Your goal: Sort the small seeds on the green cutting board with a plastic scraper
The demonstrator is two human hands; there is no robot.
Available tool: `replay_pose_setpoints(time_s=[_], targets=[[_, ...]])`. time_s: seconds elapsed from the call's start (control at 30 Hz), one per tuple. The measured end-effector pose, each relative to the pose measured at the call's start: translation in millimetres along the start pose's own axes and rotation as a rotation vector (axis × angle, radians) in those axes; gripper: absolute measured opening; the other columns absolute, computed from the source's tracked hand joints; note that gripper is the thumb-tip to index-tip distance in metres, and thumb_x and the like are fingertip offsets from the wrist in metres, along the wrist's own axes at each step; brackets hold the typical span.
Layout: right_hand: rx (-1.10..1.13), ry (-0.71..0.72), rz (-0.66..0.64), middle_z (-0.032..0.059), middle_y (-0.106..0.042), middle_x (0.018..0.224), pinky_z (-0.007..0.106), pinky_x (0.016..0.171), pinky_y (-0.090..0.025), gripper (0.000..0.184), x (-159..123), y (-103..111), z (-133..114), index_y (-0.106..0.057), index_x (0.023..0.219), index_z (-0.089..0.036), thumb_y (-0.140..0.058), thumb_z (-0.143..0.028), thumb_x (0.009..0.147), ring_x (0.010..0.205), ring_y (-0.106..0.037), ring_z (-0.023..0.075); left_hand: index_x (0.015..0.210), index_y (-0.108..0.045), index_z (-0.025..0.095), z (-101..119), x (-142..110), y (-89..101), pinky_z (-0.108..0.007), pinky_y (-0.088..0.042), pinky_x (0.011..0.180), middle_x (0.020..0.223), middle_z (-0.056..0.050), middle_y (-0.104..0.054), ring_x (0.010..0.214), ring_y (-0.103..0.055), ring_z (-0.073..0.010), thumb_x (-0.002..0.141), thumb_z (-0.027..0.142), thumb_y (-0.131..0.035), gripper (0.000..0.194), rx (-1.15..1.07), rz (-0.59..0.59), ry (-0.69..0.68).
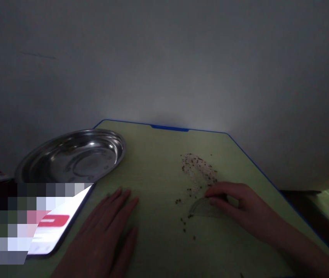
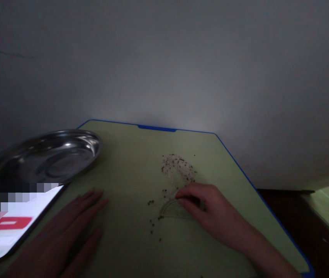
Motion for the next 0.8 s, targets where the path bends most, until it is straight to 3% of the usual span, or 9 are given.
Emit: replay_pose_setpoints(time_s=[0.33,0.6,0.8], targets=[[0.006,-0.012,0.024,0.0026,-0.072,0.088,0.030,0.070,-0.053,0.016,-2.2,-1.3,-2.1,-0.071,0.091,-0.024,-0.055,-0.026,0.088,0.079,-0.066,0.0182,0.136,-0.042,0.025,1.2,0.0,0.2,-0.049,-0.058,0.081,0.133,-0.011,-0.058,0.114,-0.060,-0.0311,0.087,0.045,-0.045,0.053,0.026,0.005,-0.015],[-0.041,0.023,-0.004,0.0020,-0.073,0.089,0.030,0.072,-0.050,0.017,13.4,-10.8,-13.1,-0.070,0.095,-0.023,-0.054,-0.025,0.089,0.079,-0.065,0.0170,0.138,-0.040,0.026,-1.4,-3.5,-0.7,-0.048,-0.057,0.085,0.137,-0.009,-0.054,0.117,-0.058,-0.0305,0.087,0.044,-0.045,0.055,-0.001,0.007,-0.016],[-0.025,0.008,0.080,0.0021,-0.073,0.086,0.029,0.069,-0.051,0.017,11.5,-1.0,-6.4,-0.071,0.092,-0.024,-0.054,-0.025,0.088,0.076,-0.065,0.0170,0.138,-0.040,0.029,-3.3,-2.5,-2.7,-0.046,-0.055,0.089,0.137,-0.006,-0.055,0.119,-0.057,-0.0284,0.086,0.046,-0.047,0.055,-0.031,0.003,-0.001]])
Point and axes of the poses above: each hand's wrist, its own x-axis towards the middle knuckle, its own y-axis out of the back of the hand, z = x × y, the point moved 10 cm from there along x, towards the middle knuckle
